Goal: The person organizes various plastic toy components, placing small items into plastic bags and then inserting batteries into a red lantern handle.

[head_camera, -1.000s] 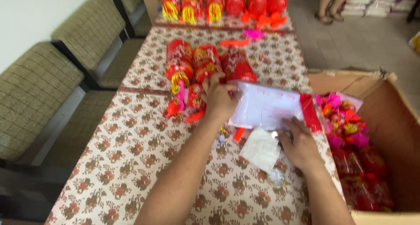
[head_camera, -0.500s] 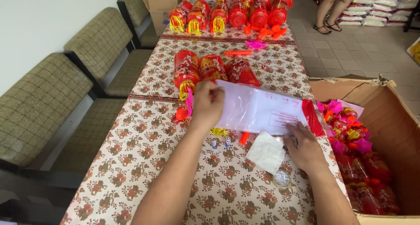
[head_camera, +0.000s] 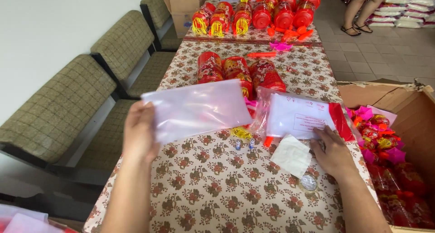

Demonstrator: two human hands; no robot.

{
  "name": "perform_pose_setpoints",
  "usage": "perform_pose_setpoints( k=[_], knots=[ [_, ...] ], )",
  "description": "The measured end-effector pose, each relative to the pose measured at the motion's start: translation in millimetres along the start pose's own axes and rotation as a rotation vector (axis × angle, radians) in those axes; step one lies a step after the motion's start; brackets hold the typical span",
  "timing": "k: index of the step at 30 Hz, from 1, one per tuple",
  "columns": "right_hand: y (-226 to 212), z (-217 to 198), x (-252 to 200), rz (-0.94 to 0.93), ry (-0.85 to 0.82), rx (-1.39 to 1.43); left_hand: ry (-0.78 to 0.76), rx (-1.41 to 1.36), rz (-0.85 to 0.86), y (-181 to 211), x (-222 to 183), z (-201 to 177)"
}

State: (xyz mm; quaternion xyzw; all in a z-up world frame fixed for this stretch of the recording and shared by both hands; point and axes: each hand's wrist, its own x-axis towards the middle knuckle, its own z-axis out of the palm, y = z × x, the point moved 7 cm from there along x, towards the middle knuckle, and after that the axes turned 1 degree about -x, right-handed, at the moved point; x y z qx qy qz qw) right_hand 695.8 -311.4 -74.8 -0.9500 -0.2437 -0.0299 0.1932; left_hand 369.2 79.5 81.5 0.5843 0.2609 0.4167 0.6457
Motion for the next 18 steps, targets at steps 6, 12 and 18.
perform_pose_setpoints(
  k=[6,12,18],
  knots=[
    [-13.9,-10.9,-1.0,0.046,-0.107,0.132,0.394,0.227,-0.228,-35.7,-42.6,-108.1],
    [-9.3,-9.0,-2.0,0.015,-0.060,0.155,0.279,0.794,-0.367,-71.9,-41.9,-133.2],
    [-1.9,-12.0,3.4,-0.006,-0.052,0.212,0.198,1.223,0.365,-32.3,-29.3,-19.0]
  ],
)
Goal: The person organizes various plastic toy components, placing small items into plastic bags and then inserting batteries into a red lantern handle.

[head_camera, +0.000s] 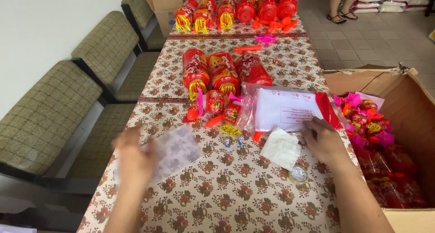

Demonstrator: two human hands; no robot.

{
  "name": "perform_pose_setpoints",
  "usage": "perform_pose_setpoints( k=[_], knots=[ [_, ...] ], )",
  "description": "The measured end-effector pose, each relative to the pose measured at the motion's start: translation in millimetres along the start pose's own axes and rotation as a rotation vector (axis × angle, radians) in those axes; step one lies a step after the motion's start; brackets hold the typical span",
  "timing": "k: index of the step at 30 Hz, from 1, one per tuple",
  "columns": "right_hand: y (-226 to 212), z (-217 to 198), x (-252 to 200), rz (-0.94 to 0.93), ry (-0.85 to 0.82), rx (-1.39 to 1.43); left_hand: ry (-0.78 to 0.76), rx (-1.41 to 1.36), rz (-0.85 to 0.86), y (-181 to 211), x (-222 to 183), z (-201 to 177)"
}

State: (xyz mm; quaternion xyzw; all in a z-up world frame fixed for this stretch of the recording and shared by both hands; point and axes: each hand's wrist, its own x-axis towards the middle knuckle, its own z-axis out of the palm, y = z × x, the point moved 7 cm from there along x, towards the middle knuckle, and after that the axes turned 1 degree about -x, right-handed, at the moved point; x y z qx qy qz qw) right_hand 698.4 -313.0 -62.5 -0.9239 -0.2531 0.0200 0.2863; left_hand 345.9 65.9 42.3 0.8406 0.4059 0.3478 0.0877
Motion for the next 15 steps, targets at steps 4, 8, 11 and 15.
perform_pose_setpoints(
  k=[4,8,11,15],
  knots=[
    [20.3,7.6,9.8,0.029,0.123,-0.155,-0.282,-0.680,0.320,104.6,2.2,57.6],
    [29.4,7.9,25.6,-0.070,0.319,-0.255,-0.453,-0.808,0.390,174.2,7.4,104.1],
    [44.3,-2.3,23.8,0.036,0.453,-0.318,-0.432,-0.763,0.344,189.8,28.9,153.5],
    [82.7,2.7,34.3,0.285,0.290,-0.161,-0.430,-0.851,0.328,218.8,27.3,126.9]
  ],
)
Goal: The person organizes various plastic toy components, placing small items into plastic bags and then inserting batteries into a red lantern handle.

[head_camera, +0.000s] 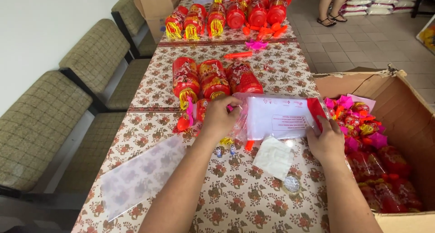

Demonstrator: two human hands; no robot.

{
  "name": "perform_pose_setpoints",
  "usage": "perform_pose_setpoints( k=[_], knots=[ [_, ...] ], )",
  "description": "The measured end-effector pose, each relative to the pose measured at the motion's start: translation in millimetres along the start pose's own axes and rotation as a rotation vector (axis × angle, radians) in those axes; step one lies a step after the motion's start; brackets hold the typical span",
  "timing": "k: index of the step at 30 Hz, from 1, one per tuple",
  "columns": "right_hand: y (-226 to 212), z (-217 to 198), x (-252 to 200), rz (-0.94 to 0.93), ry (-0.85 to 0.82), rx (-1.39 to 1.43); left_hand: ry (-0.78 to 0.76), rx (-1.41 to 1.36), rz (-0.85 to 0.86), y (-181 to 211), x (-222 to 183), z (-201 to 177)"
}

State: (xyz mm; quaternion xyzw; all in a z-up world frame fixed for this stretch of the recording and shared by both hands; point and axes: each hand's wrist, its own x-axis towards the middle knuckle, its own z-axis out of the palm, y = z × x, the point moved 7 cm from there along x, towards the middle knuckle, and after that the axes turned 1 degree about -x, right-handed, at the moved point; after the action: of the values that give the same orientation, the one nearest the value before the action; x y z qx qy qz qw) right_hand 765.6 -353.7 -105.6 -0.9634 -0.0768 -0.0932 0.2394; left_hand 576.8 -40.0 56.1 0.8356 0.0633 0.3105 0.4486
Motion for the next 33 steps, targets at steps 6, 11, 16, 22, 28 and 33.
perform_pose_setpoints(
  k=[6,11,16,22,28,33],
  knots=[
    [-8.6,-5.1,-5.9,-0.012,-0.047,-0.028,-0.050,0.275,0.050,-9.2,17.4,28.9],
    [-6.8,3.6,-3.2,-0.028,-0.075,-0.091,-0.102,0.634,-0.056,25.9,11.9,37.5],
    [-10.2,-1.4,-6.9,-0.014,-0.095,-0.082,-0.161,0.661,-0.242,9.3,19.3,53.3],
    [-15.4,-5.2,-8.9,-0.006,-0.106,-0.061,-0.185,0.541,-0.373,-28.0,24.5,64.9],
    [-6.7,2.0,-4.4,0.003,-0.099,-0.046,-0.168,0.450,-0.346,-46.8,27.7,74.6],
    [-53.4,-49.0,-27.1,0.011,-0.047,0.014,-0.171,0.397,-0.308,-20.5,20.8,66.1]
  ],
)
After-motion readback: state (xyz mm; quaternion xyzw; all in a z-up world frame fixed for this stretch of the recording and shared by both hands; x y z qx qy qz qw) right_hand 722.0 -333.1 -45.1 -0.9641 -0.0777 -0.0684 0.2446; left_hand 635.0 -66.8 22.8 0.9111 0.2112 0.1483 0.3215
